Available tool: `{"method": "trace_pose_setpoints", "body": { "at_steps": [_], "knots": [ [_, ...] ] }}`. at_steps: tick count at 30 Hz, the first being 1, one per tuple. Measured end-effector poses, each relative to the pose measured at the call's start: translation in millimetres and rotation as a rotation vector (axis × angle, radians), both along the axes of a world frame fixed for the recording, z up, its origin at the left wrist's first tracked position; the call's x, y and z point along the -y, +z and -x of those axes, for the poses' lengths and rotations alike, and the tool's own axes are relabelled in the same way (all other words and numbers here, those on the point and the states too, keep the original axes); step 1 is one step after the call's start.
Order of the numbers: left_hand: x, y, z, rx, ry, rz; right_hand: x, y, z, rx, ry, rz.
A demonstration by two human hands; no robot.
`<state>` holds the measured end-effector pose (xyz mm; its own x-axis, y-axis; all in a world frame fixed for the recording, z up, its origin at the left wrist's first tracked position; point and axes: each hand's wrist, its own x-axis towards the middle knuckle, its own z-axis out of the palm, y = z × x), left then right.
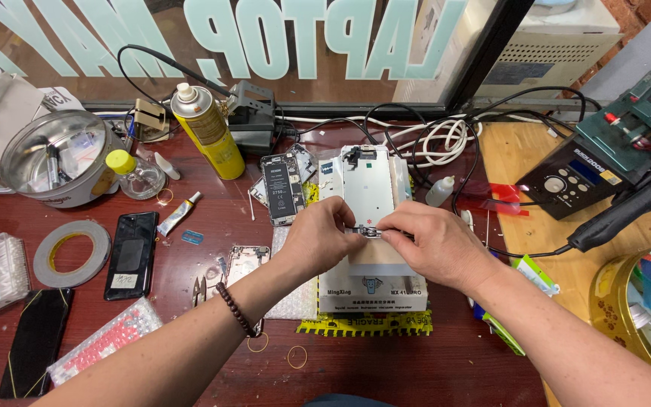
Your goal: The person works at a repair bench on a smartphone lying on a box, prying at the device with a small tool and using a screwdriver to remove screws. They lift and reposition the phone, separate its back cover, and continue unscrewing internal components by hand.
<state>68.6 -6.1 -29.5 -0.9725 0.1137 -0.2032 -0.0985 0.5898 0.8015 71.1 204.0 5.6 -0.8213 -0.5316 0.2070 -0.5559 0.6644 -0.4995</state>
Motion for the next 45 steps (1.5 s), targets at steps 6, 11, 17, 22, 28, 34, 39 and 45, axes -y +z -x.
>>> {"method": "trace_pose_setpoints", "body": {
  "at_steps": [6,11,17,22,28,34,39,45],
  "knots": [
    [-1,2,1,-0.010,-0.008,-0.008,-1,0,2,0.014,0.011,0.035],
    [-1,4,0,0.026,-0.007,-0.010,0,1,1,0.024,0.000,0.035],
    [-2,5,0,-0.023,0.005,0.008,0,1,2,0.004,0.018,0.029],
    [0,5,-2,-0.036,-0.017,0.002,-1,0,2,0.005,0.005,0.012],
    [1,3,-1,-0.026,-0.019,-0.019,0,2,3,0.005,0.014,0.018],
    [2,-3,4,-0.008,0.034,-0.129,7,4,-2,-0.010,-0.024,0.089],
    [5,-3,12,-0.001,0.015,-0.130,11,4,-4,0.043,-0.054,0.094],
    [9,-2,26,0.005,-0.063,-0.075,6,7,-10,0.082,-0.069,0.016]
  ]
}}
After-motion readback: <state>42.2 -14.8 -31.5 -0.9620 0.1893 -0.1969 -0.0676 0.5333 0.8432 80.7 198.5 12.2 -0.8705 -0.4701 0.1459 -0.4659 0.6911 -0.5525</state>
